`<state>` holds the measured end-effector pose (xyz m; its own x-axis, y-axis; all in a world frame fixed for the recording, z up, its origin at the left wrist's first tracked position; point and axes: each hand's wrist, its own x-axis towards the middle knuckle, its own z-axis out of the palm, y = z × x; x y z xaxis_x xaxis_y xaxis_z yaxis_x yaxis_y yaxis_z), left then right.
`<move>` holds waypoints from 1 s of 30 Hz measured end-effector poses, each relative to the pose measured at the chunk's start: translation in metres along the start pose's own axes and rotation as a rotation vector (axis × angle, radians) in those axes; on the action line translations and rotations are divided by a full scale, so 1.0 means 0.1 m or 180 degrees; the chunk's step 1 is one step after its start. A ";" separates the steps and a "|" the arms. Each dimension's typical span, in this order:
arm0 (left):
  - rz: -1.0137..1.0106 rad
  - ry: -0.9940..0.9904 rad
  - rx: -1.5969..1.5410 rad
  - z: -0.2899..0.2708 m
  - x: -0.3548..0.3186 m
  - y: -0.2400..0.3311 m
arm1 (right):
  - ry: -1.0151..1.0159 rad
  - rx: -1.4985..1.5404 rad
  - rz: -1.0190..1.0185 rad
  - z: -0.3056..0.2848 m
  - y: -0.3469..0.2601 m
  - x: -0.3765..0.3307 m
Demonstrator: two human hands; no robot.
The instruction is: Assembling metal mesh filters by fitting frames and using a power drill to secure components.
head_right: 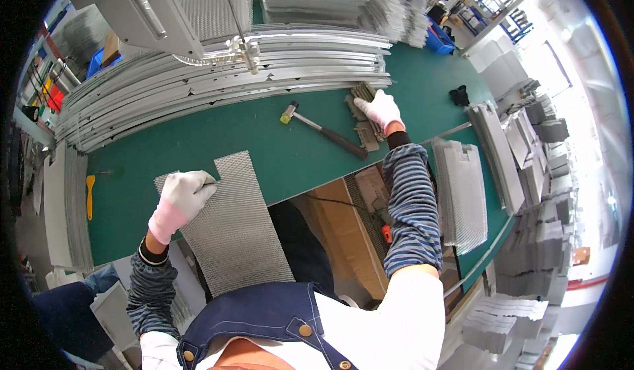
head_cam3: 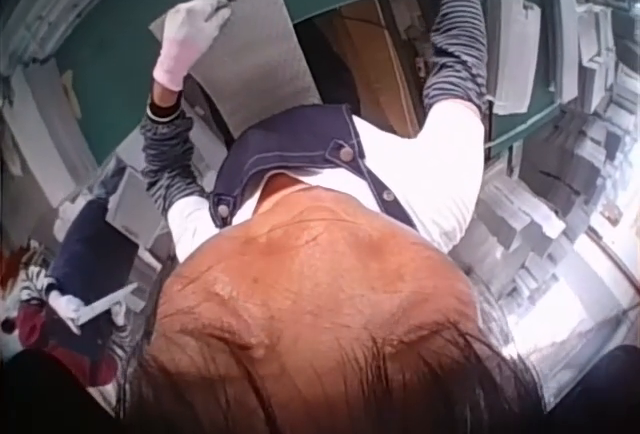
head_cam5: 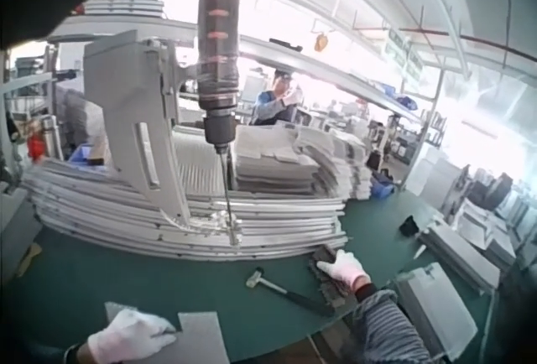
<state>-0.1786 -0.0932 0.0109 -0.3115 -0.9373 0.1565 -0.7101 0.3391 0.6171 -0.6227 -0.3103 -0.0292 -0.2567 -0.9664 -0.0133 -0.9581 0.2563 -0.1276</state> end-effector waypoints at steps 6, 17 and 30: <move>-0.0176 -0.0065 -0.0097 0.06 0.10 -0.11 | 0.1101 0.0066 -0.0588 0.17 0.25 0.50; 0.0148 0.0448 0.1836 0.46 -0.10 -0.12 | -0.1096 0.1213 -0.3078 -0.31 -2.24 -1.27; 0.0009 -0.0103 0.1707 0.50 -0.17 -0.33 | -0.3028 0.1345 -0.3264 -0.07 -2.87 -1.46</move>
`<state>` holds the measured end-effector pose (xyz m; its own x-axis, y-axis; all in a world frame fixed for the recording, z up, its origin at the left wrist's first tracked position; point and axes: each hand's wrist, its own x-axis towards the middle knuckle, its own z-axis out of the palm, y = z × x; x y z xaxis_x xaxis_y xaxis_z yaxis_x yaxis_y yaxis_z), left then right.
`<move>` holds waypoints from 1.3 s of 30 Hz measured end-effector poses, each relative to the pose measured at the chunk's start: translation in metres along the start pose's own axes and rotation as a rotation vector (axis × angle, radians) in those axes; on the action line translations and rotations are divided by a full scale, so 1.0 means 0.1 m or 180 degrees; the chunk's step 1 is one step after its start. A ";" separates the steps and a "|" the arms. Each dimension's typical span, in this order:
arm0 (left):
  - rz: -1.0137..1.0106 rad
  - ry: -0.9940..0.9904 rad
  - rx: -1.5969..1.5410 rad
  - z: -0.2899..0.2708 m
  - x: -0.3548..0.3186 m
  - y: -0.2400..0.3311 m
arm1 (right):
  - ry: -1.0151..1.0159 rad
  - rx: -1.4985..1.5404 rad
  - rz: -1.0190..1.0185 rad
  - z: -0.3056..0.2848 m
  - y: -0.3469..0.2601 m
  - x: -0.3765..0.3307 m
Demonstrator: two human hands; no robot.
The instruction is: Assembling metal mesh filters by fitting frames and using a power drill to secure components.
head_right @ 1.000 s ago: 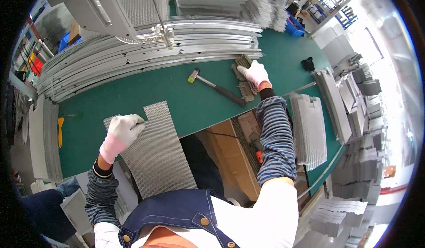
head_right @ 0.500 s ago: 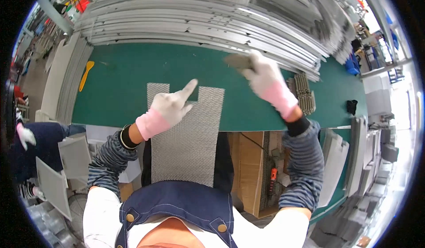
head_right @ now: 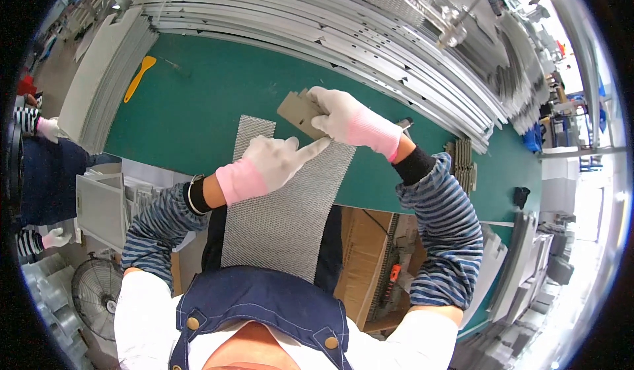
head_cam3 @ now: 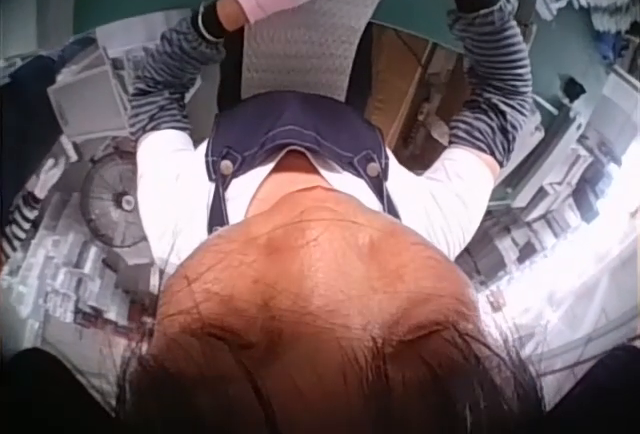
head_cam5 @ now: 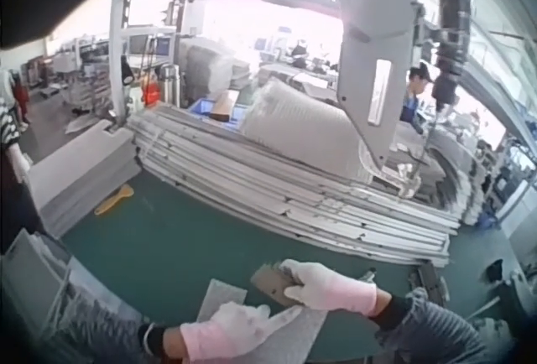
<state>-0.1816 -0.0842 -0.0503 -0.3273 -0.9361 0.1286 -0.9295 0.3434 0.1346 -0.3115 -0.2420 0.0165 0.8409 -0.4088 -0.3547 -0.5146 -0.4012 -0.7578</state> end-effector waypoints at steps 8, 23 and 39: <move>0.0179 0.1350 -0.0570 -0.33 -0.11 -0.18 | -0.0308 -0.0533 -0.0207 -0.05 -0.12 0.06; -0.0904 -0.1062 -0.2606 -0.79 0.18 -0.76 | -0.0316 -0.0369 -0.0160 -0.07 -0.31 -0.26; -0.0545 -0.0549 -0.2413 -1.00 0.24 -0.41 | -0.0806 -0.0637 -0.0274 0.09 -0.10 -0.19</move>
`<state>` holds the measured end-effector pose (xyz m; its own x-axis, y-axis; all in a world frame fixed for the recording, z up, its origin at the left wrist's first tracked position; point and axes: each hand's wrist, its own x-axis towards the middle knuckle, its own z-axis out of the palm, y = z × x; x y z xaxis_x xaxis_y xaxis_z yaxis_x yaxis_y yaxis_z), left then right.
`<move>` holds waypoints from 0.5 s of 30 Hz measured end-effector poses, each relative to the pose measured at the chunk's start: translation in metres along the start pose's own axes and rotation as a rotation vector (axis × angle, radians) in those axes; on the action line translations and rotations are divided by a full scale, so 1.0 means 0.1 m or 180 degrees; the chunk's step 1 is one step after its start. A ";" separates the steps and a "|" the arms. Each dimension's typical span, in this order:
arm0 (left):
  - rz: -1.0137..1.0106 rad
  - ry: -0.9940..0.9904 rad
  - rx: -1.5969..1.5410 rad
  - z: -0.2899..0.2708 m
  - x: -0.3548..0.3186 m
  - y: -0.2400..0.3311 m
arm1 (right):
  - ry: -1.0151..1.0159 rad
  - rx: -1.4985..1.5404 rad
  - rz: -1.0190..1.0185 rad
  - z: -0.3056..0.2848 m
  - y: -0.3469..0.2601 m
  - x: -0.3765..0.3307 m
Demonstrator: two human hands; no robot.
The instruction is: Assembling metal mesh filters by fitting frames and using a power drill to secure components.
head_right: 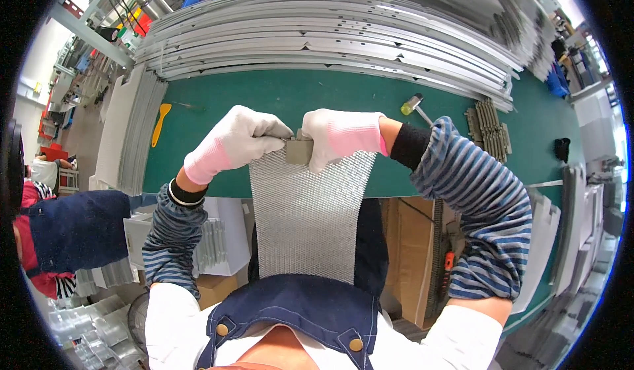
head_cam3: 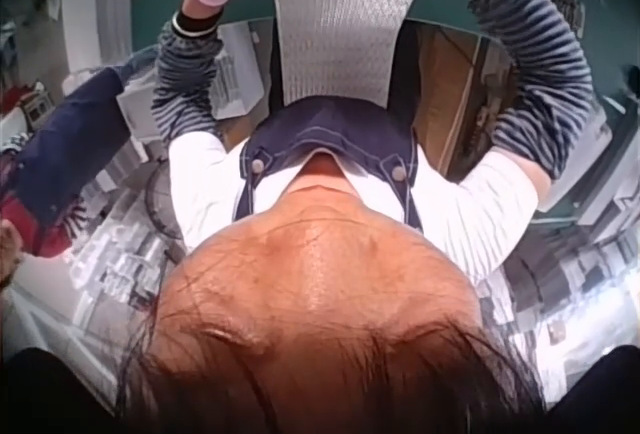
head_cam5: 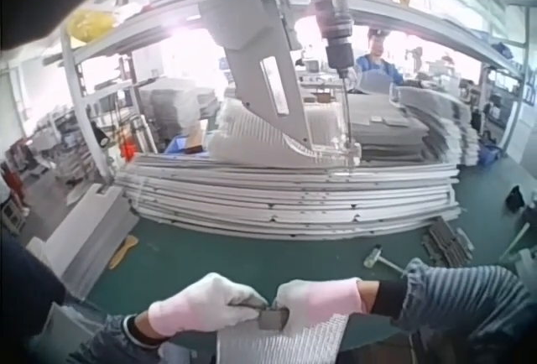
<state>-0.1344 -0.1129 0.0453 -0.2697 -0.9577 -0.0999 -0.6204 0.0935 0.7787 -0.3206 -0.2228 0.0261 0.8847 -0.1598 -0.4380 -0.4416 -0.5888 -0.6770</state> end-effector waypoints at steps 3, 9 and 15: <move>0.0037 -0.0007 0.0009 -0.05 0.03 -0.01 | 0.0153 0.0199 0.0240 0.00 0.00 0.00; 0.0459 0.0298 0.0142 -0.13 -0.10 -0.04 | 0.0455 -0.0118 -0.0820 0.10 0.16 0.12; 0.0763 0.0566 0.0370 0.01 -0.03 -0.08 | 0.0292 0.0811 0.0214 0.05 -0.07 -0.01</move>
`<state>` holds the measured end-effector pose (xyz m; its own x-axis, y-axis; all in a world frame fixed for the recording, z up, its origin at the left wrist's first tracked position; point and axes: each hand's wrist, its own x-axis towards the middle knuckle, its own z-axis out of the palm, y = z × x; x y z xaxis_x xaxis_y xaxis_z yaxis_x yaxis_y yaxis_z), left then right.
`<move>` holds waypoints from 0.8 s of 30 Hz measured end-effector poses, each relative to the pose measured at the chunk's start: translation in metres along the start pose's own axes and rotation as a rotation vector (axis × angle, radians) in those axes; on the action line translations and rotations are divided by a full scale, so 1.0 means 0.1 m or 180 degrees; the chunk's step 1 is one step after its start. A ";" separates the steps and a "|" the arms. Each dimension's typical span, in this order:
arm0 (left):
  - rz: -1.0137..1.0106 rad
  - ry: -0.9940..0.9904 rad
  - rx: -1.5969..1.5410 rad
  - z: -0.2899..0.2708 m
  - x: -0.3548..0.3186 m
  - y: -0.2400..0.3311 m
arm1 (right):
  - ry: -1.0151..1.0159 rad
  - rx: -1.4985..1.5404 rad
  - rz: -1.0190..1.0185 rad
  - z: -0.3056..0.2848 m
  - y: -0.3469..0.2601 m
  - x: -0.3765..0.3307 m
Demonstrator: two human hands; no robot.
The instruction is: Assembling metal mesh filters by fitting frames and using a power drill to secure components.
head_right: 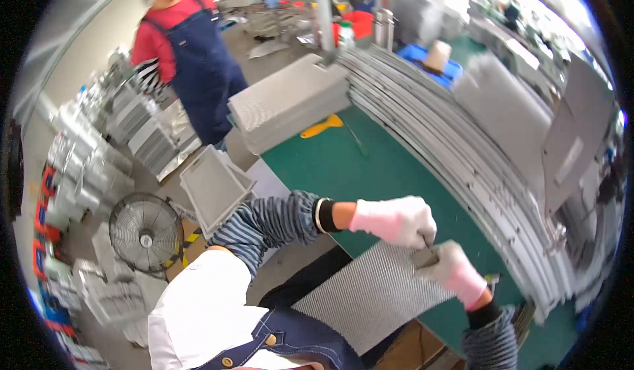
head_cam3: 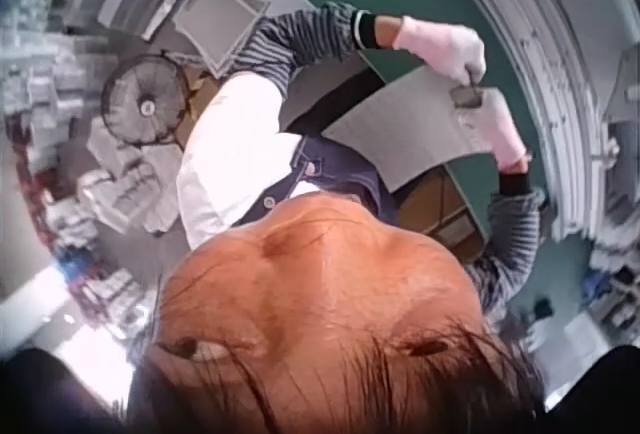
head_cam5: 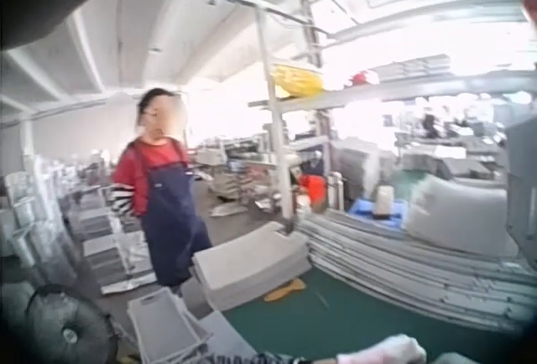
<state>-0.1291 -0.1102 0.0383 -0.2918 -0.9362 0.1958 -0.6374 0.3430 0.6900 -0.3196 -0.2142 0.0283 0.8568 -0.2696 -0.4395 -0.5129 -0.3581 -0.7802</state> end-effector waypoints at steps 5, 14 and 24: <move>-0.0510 0.0033 -0.0201 -0.01 -0.21 0.04 | -0.0228 -0.0217 0.0113 0.09 -0.26 0.04; -0.0324 0.0040 -0.0311 -0.05 -0.12 -0.01 | -0.0517 -0.0788 -0.0095 -0.02 -0.39 0.00; -0.0065 -0.0750 0.0021 -0.14 0.05 -0.31 | 0.0443 -0.0628 -0.0095 -0.09 -0.05 -0.42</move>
<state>-0.1005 -0.1267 0.0274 -0.4366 -0.8996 0.0132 -0.6493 0.3252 0.6875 -0.3531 -0.2091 0.0546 0.8632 -0.3719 -0.3413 -0.4995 -0.5318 -0.6839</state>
